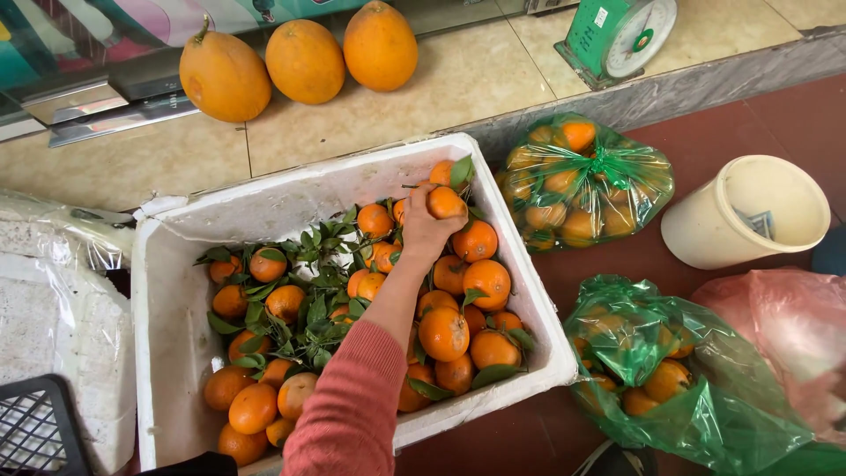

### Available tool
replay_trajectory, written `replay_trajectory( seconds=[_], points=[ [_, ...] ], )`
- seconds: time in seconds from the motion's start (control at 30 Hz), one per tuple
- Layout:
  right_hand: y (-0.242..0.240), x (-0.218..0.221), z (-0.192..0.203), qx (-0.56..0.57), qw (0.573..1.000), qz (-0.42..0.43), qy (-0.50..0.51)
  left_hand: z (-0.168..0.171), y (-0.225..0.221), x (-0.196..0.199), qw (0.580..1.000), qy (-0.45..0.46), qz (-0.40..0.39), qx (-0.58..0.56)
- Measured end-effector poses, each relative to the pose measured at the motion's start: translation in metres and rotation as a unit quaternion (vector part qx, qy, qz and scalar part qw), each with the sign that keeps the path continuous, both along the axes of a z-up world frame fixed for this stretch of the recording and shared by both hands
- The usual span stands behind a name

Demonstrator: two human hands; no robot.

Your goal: The person sorts citrus fruits from a white foam crate, using shears to trim leaves and stems from individual fruits before placing them into green plastic bags.

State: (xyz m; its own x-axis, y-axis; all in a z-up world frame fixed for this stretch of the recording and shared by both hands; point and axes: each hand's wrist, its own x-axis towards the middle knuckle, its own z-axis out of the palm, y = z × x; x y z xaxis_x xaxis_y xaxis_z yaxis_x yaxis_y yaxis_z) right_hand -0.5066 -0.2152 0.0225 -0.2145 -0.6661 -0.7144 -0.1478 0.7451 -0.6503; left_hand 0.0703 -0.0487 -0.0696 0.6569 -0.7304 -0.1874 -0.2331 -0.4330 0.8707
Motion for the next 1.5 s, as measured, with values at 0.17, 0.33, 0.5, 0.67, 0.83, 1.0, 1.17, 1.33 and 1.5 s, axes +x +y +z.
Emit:
replay_trajectory(
  seconds=[0.17, 0.33, 0.5, 0.67, 0.83, 1.0, 1.17, 1.33, 1.5],
  points=[
    [0.206, 0.138, 0.11, -0.251, 0.941, 0.224, 0.021, 0.081, 0.065, -0.05, 0.931, 0.249, -0.038, -0.264],
    [0.203, 0.18, 0.117, -0.268, 0.753, 0.495, 0.341, 0.086, 0.09, -0.103, 0.897, 0.151, -0.062, -0.411],
    [0.204, 0.192, 0.114, -0.28, 0.718, 0.529, 0.355, 0.104, 0.115, -0.126, 0.903, 0.065, -0.042, -0.423],
    [0.22, 0.208, 0.147, -0.252, 0.783, 0.46, 0.334, 0.117, 0.135, -0.109, 0.748, 0.543, -0.008, -0.382],
    [0.203, 0.148, 0.131, -0.359, 0.849, 0.351, 0.164, 0.077, 0.134, -0.128, 0.698, 0.623, -0.056, -0.349],
    [0.222, 0.107, 0.167, -0.41, 0.868, 0.25, 0.122, 0.09, 0.125, -0.187, 0.705, 0.663, -0.09, -0.235],
    [0.233, 0.081, 0.185, -0.381, 0.889, 0.206, 0.152, 0.085, 0.095, -0.278, 0.802, 0.578, -0.136, -0.065],
    [0.238, 0.059, 0.185, -0.393, 0.892, 0.176, 0.136, 0.038, 0.054, -0.329, 0.843, 0.487, -0.222, 0.058],
    [0.237, 0.044, 0.186, -0.4, 0.889, 0.175, 0.142, 0.014, 0.041, -0.334, 0.878, 0.339, -0.3, 0.156]
  ],
)
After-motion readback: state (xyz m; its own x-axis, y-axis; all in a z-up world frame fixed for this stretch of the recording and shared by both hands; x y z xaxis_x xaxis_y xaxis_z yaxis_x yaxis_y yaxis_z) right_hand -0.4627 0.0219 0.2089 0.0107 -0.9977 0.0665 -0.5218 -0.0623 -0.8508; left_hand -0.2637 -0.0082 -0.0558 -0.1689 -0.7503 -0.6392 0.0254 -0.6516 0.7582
